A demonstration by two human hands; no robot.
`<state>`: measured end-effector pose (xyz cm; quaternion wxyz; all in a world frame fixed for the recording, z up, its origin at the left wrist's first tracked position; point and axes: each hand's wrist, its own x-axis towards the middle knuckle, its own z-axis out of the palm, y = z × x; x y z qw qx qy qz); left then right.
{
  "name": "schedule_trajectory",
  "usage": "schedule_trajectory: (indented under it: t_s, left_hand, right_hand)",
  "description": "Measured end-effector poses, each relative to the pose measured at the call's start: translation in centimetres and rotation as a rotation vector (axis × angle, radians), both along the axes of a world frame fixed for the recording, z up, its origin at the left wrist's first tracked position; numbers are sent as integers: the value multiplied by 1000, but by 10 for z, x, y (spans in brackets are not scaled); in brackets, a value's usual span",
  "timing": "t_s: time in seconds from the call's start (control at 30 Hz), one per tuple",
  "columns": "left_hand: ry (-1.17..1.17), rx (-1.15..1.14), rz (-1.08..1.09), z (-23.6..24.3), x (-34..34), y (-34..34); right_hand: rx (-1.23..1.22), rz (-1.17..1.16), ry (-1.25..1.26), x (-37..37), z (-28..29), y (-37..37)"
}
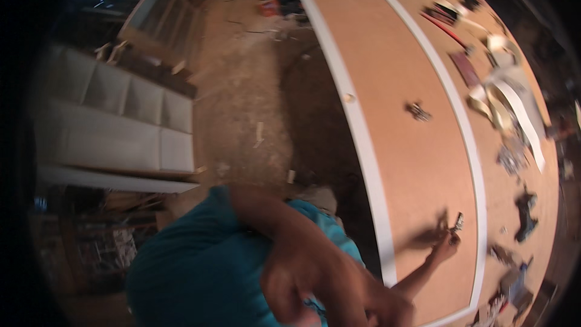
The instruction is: The person drills holes into a white board using a power drill and then removes metal hinges from a plastic bag.
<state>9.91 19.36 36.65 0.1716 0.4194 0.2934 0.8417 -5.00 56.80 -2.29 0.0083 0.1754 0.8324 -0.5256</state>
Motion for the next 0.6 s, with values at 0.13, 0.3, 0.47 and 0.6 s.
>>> schedule_trajectory:
  t_s: [0.13,0.3,0.47,0.6]
  left_hand:
    - [336,303,299,25,3,2]
    - [196,82,187,4,38,-90]
    - [490,399,582,2,33,-163]
    - [499,241,624,-4,46,-277]
  right_hand:
    - [592,185,203,-21,26,-74]
    - [363,369,197,-8,68,-177]
    - [52,738,156,21,74,-339]
    - [17,895,47,41,75,-496]
